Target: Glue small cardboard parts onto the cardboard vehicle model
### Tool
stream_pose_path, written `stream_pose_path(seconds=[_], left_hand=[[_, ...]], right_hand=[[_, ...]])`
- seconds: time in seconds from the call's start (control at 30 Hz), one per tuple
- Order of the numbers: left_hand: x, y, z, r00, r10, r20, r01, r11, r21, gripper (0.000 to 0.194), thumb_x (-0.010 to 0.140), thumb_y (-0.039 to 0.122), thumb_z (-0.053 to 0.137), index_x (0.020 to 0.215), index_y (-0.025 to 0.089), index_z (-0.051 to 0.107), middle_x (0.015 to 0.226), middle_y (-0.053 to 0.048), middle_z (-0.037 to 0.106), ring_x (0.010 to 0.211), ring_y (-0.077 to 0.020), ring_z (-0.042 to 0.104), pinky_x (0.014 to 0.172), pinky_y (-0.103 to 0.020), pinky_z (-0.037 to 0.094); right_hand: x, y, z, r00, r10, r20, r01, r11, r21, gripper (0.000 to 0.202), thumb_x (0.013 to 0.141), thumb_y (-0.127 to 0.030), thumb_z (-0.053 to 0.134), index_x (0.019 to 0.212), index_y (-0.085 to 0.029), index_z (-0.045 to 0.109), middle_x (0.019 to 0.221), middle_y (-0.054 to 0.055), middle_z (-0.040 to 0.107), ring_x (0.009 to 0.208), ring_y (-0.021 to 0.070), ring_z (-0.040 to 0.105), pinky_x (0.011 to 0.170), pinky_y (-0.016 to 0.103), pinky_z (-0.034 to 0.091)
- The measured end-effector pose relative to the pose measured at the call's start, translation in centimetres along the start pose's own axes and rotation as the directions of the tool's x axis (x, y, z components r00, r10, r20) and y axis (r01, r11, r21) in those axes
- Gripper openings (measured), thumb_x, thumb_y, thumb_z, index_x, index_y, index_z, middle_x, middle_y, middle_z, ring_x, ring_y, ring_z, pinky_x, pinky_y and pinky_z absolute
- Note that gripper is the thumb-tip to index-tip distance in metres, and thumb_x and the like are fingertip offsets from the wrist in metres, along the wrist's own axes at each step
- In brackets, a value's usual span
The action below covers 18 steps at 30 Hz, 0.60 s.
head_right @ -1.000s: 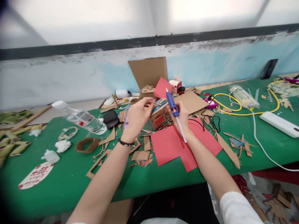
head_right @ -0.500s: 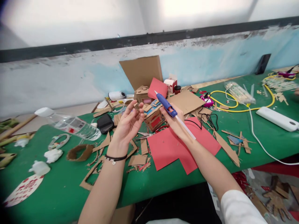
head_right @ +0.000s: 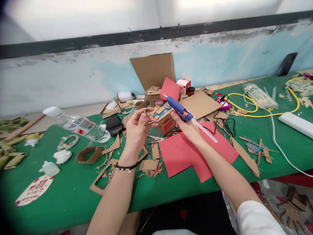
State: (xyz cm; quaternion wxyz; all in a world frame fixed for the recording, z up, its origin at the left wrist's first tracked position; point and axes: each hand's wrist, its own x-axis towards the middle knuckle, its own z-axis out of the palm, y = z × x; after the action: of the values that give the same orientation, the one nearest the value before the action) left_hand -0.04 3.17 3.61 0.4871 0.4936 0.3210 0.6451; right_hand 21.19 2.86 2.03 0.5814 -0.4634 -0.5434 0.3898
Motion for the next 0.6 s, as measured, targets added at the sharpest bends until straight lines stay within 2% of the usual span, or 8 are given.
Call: stream_pose_path(seconds=[0.13,0.33,0.47,0.6], left_hand=[[-0.3,-0.1,0.1,1.0,-0.007,0.01,0.006,0.998,0.061,0.044,0.094,0.054,0.087,0.123,0.022,0.078,0.134,-0.011,0.078,0.079,-0.0123,0.077,0.071,-0.027,0.07],[0.0,-0.6,-0.3,0.998,-0.058,-0.007,0.058,0.998,-0.014,0.057,0.089,0.06,0.09,0.131,0.023,0.075,0.113,-0.007,0.083,0.074,-0.012,0.078,0.069,-0.023,0.067],[0.2,-0.9,-0.6,0.995,-0.099,-0.021,0.096,0.992,-0.086,0.056,0.088,0.067,0.088,0.124,0.025,0.075,0.125,-0.009,0.084,0.072,-0.0101,0.078,0.07,-0.023,0.067],[0.3,-1.1,-0.9,0.989,-0.143,-0.044,0.134,0.978,-0.16,0.055,0.083,0.065,0.093,0.117,0.025,0.076,0.131,-0.008,0.084,0.07,-0.008,0.077,0.073,-0.022,0.069]], right_hand=[[0.3,-0.2,0.1,0.998,0.042,0.044,-0.045,0.995,0.088,0.055,0.088,-0.079,0.079,0.096,-0.026,0.07,0.059,-0.004,0.061,0.05,0.0158,0.053,0.05,0.033,0.045],[0.6,-0.1,-0.1,0.983,0.044,0.176,-0.083,0.971,0.222,0.059,0.089,-0.083,0.075,0.096,-0.025,0.07,0.063,-0.002,0.062,0.052,0.0153,0.057,0.048,0.03,0.047],[0.5,-0.4,-0.3,0.978,0.069,0.196,-0.11,0.972,0.209,0.06,0.088,-0.083,0.077,0.096,-0.024,0.07,0.062,-0.003,0.065,0.048,0.0141,0.058,0.048,0.03,0.049],[0.4,-0.8,-0.1,0.98,0.061,0.191,-0.104,0.969,0.225,0.059,0.088,-0.081,0.078,0.095,-0.023,0.07,0.065,-0.001,0.068,0.049,0.0145,0.061,0.048,0.03,0.051]])
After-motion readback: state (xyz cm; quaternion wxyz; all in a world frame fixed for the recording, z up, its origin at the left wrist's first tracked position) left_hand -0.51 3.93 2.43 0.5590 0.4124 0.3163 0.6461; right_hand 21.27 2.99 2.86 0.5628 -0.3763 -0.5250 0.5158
